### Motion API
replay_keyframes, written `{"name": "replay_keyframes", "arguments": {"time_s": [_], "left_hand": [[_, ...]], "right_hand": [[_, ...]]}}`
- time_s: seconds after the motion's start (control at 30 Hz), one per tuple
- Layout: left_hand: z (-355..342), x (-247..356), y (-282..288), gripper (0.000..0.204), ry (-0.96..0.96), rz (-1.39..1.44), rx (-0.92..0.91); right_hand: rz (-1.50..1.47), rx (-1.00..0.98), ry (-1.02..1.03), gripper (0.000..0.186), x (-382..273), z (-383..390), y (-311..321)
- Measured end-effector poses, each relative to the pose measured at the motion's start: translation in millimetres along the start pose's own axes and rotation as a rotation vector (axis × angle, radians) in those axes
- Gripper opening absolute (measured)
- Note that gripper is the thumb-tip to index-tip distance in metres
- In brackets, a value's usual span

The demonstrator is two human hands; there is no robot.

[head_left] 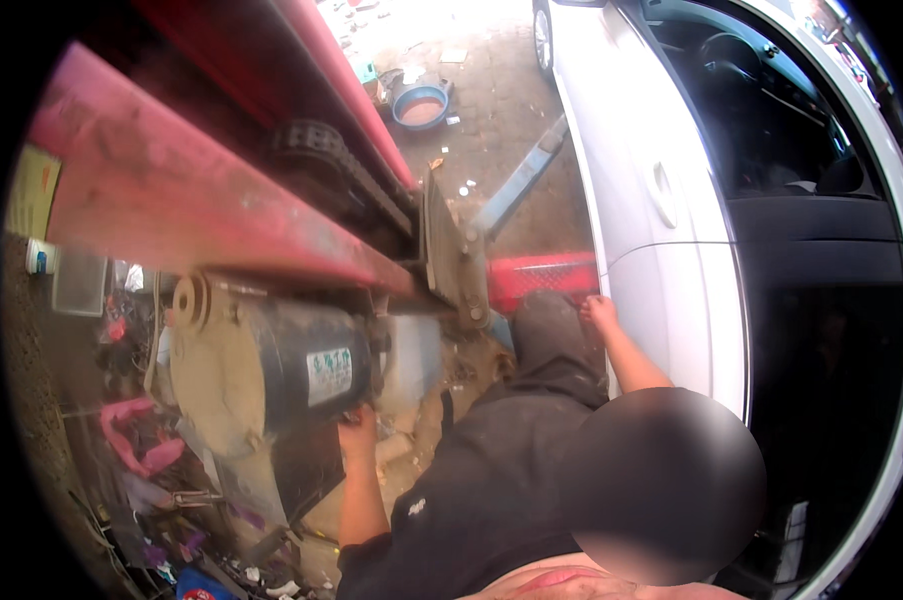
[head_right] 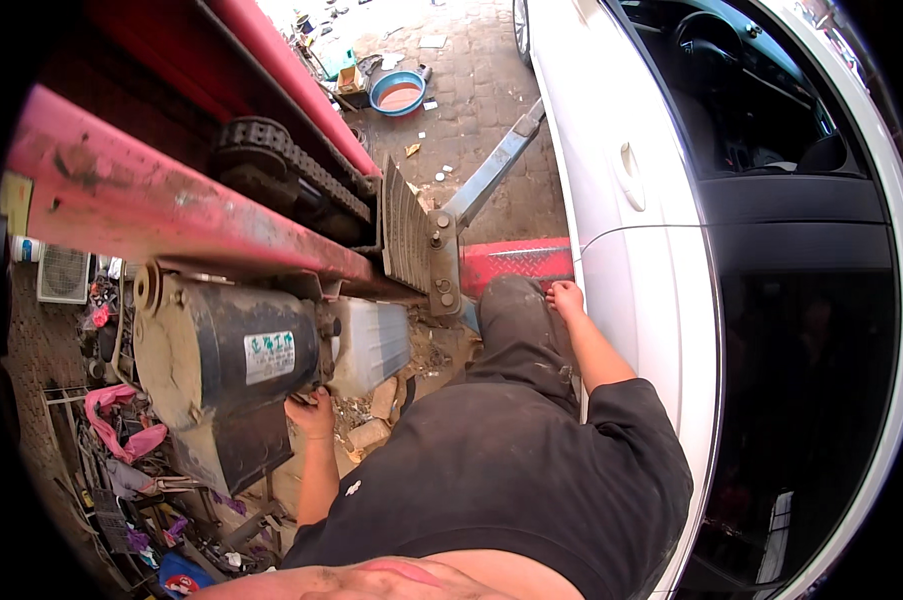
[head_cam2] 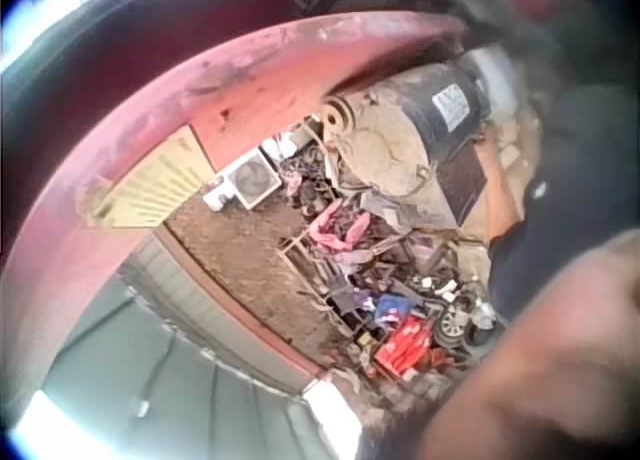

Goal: The person operates a hydraulic car lift to raise a white sedan. They then walk to the front of the vehicle, pick up a container of used oil, and pour it into the engine compartment. Finally, they use a dipstick to check the oil level.

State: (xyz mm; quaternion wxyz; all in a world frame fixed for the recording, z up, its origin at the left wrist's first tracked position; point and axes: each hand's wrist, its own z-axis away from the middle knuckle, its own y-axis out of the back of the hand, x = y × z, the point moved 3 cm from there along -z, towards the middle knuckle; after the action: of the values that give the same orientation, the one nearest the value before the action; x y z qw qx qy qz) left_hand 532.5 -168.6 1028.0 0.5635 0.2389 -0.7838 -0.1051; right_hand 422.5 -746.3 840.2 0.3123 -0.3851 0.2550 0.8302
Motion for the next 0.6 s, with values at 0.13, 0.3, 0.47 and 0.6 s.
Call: {"name": "replay_keyframes", "arguments": {"time_s": [0.13, 0.3, 0.47, 0.6], "left_hand": [[0.2, -28.4, -17.0, 0.055, 0.128, 0.028, 0.005], [-8.6, -4.8, -36.2, 0.049, -0.019, -0.127, 0.084], [-12.6, 30.7, -79.2, 0.059, 0.063, -0.416, 0.079], [-47.7, 80.3, -170.9, 0.061, 0.063, -0.652, 0.169]], "right_hand": [[0.004, -0.027, 0.132, 0.027, -72.7, -71.2, -22.1], [0.043, -0.136, 0.118, 0.029, -162.8, -145.9, -67.5], [0.106, -0.206, 0.1, 0.028, -251.6, -257.9, -99.1], [0.171, -0.342, -0.006, 0.02, -310.5, -330.8, -127.3]]}}
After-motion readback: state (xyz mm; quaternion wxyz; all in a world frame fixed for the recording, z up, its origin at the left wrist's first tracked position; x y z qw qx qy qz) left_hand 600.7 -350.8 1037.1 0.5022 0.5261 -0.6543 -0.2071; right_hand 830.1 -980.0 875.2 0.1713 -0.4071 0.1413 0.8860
